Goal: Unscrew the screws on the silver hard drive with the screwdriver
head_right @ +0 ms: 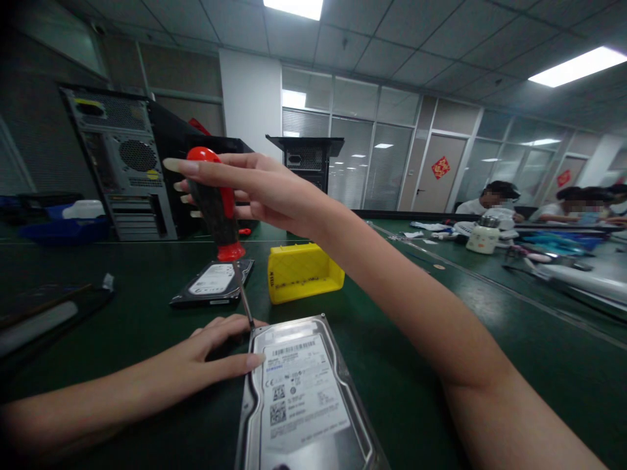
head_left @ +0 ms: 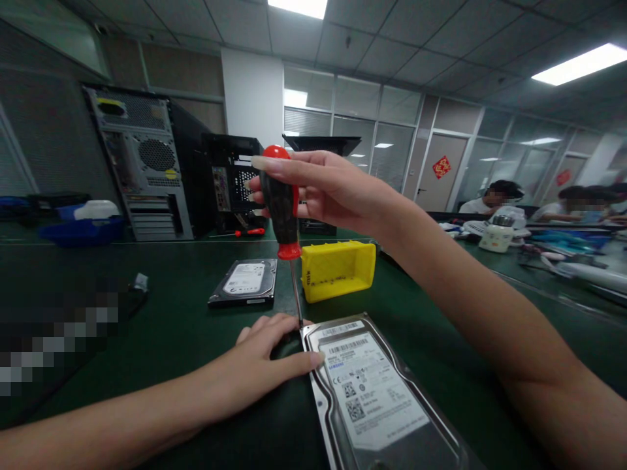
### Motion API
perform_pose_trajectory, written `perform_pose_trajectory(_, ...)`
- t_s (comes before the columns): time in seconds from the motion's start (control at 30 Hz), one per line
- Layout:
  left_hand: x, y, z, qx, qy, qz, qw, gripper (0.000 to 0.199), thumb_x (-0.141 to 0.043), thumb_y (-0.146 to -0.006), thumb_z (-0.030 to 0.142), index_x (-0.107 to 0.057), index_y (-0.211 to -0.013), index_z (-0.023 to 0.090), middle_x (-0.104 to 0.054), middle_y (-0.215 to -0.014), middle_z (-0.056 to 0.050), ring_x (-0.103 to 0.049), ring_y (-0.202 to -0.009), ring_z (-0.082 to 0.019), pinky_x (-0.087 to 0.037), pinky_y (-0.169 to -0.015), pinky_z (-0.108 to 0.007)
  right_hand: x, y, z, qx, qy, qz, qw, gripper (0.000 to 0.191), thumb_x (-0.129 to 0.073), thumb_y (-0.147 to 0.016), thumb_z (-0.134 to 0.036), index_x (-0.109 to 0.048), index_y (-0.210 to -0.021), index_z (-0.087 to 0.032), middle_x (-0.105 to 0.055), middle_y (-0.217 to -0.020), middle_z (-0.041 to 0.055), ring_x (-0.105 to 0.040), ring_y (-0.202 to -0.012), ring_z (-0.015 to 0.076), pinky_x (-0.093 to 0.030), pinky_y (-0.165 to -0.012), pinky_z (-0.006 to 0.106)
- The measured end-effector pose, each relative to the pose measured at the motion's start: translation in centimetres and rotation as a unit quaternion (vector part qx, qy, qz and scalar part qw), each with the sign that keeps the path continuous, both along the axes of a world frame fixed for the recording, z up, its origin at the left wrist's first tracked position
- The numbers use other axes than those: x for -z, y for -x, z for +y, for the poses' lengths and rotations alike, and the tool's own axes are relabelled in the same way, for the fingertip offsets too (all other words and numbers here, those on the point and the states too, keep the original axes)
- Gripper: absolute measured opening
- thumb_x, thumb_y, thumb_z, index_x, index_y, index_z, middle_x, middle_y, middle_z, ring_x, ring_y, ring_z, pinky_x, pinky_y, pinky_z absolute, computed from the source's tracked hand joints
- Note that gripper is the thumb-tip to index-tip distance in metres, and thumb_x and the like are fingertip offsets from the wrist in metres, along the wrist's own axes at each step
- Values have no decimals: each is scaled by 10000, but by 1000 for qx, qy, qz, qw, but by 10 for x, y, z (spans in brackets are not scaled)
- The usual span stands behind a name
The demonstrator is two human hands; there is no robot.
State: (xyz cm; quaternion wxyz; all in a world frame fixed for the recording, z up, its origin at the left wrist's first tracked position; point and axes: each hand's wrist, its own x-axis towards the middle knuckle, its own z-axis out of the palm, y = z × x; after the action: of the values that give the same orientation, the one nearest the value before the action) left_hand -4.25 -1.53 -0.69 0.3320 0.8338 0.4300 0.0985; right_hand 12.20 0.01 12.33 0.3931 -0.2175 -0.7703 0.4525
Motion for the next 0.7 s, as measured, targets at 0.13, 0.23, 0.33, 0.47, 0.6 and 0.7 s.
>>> perform_pose_trajectory(0.13, -1, -1, -1, -8, 7, 4, 1000, 718, -506, -725, 741, -539, -1282, 289, -465, -1403, -55, -296, -1339, -384, -252, -1093, -525, 1, 4, -5, 13, 2, -3, 1000, 288, -446, -888, -262, -448, -1159, -165, -582, -1039, 36, -609, -838, 64, -544, -761, 195)
perform_pose_trajectory(0.23, -2, -1, -1, -12, 6, 7, 1000, 701, -508, -733, 724, -543, -1278, 284, -464, -1403, -59, -301, -1336, -382, -244, -1094, -532, 5, 8, -5, 16, 7, 15, 1000, 362, -404, -897, -249, -340, -1253, -221, -550, -932, 4, -575, -755, 58, -532, -717, 202)
perform_pose_trajectory(0.33, -2, -1, 0, 1, 4, 6, 1000, 702, -505, -733, 725, -540, -1276, 283, -487, -1377, -65, -321, -1325, -370, -241, -1093, -535, 11, 12, -1, 13, -6, 35, 999, 388, -486, -858, -358, -353, -1201, -234, -512, -872, -14, -540, -704, 49, -519, -668, 177)
perform_pose_trajectory(0.47, -1, -1, 0, 0, 0, 4, 1000, 701, -501, -740, 727, -534, -1284, 286, -486, -1380, -57, -326, -1325, -363, -238, -1098, -524, 18, 16, 3, 30, -48, 57, 997, 437, -605, -756, -478, -399, -1039, -215, -490, -865, -20, -515, -681, 30, -488, -605, 140)
perform_pose_trajectory(0.6, 2, 0, 1, -12, 4, 2, 1000, 722, -514, -716, 741, -532, -1286, 297, -470, -1397, -61, -291, -1343, -374, -212, -1101, -543, 18, 18, 4, 21, -70, 60, 996, 307, -598, -780, -415, -448, -824, -150, -466, -740, -15, -473, -611, 15, -450, -563, 124)
perform_pose_trajectory(0.7, 4, 1, 3, -8, 7, 5, 1000, 738, -510, -711, 750, -525, -1292, 294, -462, -1402, -69, -287, -1343, -378, -205, -1100, -550, 14, 17, 4, 8, -24, 60, 998, 297, -606, -782, -385, -443, -783, -137, -474, -718, -18, -485, -607, 14, -464, -573, 122)
